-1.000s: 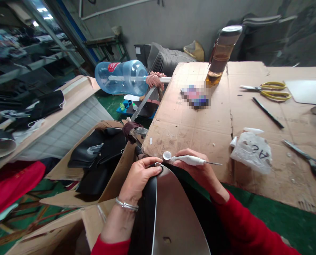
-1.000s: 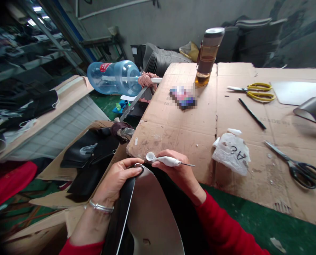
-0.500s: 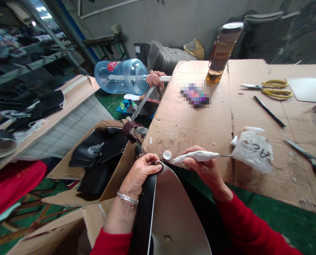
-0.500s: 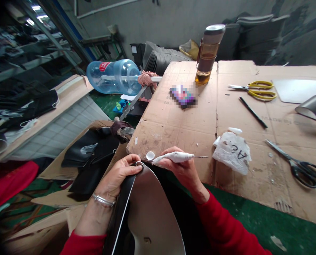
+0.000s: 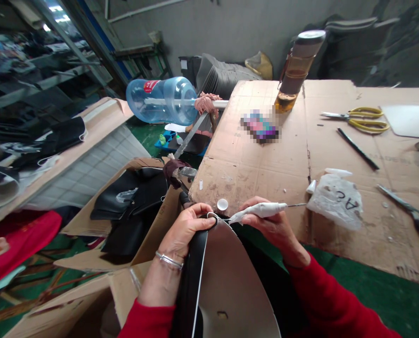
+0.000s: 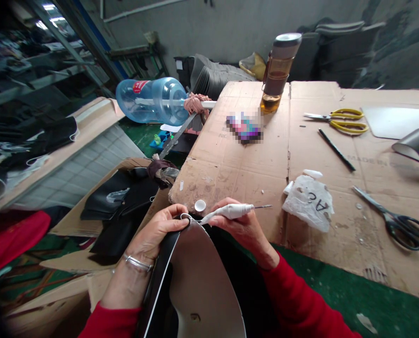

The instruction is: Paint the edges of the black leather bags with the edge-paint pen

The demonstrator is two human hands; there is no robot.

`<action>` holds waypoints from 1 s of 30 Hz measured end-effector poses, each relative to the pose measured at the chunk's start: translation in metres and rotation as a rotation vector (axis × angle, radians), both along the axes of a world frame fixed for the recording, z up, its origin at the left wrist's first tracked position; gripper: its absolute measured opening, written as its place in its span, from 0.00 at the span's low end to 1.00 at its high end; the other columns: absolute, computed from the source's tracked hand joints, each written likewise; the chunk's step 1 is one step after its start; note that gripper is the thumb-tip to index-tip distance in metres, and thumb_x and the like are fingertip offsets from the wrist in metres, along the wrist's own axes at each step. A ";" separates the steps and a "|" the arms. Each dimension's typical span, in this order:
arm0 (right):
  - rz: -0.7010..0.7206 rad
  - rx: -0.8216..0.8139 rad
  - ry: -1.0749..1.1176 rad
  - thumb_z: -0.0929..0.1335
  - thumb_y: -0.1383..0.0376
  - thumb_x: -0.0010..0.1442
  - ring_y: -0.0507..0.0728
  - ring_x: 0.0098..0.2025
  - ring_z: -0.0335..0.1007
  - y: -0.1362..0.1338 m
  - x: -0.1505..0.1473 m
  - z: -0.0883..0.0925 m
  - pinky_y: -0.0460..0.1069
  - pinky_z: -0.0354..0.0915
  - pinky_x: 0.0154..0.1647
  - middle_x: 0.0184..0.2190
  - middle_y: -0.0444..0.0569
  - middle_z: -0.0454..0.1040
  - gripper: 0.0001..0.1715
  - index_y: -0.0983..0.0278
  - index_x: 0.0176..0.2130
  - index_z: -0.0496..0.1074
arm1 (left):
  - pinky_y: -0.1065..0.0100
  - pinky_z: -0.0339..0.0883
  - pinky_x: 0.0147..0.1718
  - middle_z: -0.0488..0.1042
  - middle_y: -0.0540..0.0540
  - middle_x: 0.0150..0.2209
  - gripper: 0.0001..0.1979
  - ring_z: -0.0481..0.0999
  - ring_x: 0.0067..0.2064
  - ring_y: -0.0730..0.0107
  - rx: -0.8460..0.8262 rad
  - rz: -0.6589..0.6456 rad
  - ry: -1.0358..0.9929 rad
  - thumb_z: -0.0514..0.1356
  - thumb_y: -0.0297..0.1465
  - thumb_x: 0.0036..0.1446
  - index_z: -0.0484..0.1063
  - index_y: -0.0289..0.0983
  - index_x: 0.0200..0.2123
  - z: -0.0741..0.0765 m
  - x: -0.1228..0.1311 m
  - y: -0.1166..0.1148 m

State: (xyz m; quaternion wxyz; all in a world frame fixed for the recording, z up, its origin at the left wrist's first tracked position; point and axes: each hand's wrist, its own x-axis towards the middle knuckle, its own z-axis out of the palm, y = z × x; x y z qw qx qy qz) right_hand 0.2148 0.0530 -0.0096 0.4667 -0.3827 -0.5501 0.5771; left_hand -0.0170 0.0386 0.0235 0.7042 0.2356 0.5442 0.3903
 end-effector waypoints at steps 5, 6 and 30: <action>0.007 0.021 -0.037 0.78 0.54 0.57 0.57 0.31 0.76 0.001 0.000 0.000 0.48 0.71 0.31 0.32 0.49 0.81 0.16 0.63 0.36 0.80 | 0.75 0.65 0.29 0.77 0.51 0.28 0.22 0.74 0.27 0.76 0.004 0.006 -0.011 0.79 0.28 0.34 0.73 0.35 0.32 -0.001 0.001 -0.001; 0.009 0.026 -0.039 0.78 0.54 0.57 0.56 0.31 0.76 0.001 -0.001 0.000 0.48 0.70 0.31 0.32 0.48 0.81 0.15 0.63 0.36 0.80 | 0.75 0.65 0.28 0.77 0.51 0.28 0.22 0.74 0.27 0.76 0.006 0.007 -0.012 0.79 0.28 0.34 0.73 0.35 0.32 -0.001 0.002 -0.001; 0.210 0.670 -0.206 0.74 0.54 0.64 0.56 0.34 0.73 0.005 0.001 -0.006 0.52 0.66 0.39 0.37 0.48 0.82 0.15 0.60 0.45 0.78 | 0.76 0.64 0.31 0.79 0.49 0.30 0.17 0.73 0.29 0.76 0.080 -0.037 0.114 0.75 0.28 0.40 0.76 0.32 0.34 -0.009 0.002 -0.005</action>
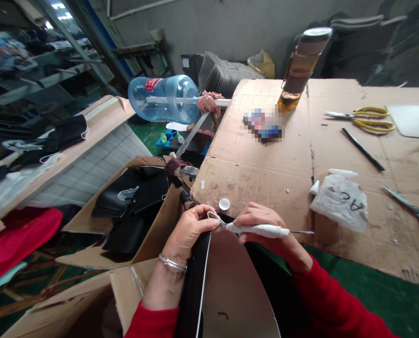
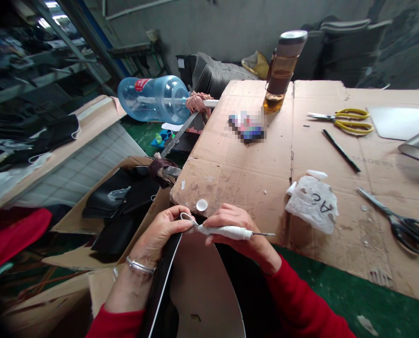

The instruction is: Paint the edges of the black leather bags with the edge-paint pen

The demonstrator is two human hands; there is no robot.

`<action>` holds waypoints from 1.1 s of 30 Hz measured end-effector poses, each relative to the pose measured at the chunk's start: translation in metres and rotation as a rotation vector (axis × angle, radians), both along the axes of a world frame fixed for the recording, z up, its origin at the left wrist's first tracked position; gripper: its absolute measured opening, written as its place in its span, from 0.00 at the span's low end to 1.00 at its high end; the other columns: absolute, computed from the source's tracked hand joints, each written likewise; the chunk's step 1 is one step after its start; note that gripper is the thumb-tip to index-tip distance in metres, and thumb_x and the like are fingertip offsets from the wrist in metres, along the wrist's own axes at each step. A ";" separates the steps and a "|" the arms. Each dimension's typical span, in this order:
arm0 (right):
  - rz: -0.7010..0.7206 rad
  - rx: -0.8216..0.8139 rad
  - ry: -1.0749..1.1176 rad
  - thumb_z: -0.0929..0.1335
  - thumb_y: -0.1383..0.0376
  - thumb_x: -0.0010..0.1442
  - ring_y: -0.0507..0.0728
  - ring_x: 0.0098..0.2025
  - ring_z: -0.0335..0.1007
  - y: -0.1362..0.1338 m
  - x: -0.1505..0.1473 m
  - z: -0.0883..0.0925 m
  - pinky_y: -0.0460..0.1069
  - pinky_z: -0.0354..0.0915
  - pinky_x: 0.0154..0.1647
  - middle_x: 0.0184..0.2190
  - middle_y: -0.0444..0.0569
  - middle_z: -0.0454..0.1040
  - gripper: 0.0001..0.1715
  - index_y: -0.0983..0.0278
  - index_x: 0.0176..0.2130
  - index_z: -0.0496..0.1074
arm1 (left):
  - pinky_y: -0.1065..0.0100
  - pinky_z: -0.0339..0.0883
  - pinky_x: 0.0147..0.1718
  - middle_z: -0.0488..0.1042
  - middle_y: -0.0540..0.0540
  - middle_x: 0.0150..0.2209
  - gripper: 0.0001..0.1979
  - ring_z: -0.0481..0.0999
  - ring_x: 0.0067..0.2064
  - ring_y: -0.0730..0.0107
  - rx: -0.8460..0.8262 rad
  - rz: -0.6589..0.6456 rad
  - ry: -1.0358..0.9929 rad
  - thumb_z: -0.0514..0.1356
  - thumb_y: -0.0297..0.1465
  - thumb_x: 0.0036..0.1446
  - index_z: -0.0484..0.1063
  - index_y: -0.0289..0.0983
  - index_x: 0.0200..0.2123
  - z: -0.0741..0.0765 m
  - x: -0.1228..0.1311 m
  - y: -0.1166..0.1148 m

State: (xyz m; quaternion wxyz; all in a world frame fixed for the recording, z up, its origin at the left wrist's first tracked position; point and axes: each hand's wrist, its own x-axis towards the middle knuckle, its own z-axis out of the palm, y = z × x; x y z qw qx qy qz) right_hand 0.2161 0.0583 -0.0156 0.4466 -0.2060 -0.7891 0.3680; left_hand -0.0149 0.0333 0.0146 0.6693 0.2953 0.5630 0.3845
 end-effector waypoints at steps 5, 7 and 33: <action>0.092 0.003 -0.001 0.74 0.56 0.65 0.57 0.37 0.74 -0.001 -0.001 0.005 0.53 0.66 0.42 0.38 0.49 0.82 0.15 0.60 0.49 0.78 | 0.75 0.66 0.30 0.80 0.47 0.31 0.17 0.74 0.28 0.76 0.002 0.065 -0.077 0.75 0.26 0.39 0.74 0.33 0.33 0.002 0.002 -0.002; 0.075 -0.040 0.058 0.75 0.56 0.64 0.57 0.36 0.74 -0.002 0.000 0.003 0.53 0.67 0.41 0.38 0.49 0.82 0.15 0.60 0.49 0.79 | 0.76 0.67 0.30 0.80 0.47 0.31 0.17 0.74 0.28 0.76 0.005 0.082 -0.082 0.75 0.26 0.38 0.74 0.33 0.33 0.002 0.003 -0.004; -0.495 -0.448 0.431 0.74 0.59 0.65 0.58 0.38 0.81 -0.003 -0.009 -0.014 0.49 0.73 0.34 0.40 0.47 0.83 0.12 0.57 0.49 0.79 | 0.77 0.67 0.29 0.79 0.48 0.33 0.22 0.75 0.29 0.76 0.065 0.081 0.000 0.78 0.30 0.40 0.81 0.34 0.41 0.016 -0.001 -0.024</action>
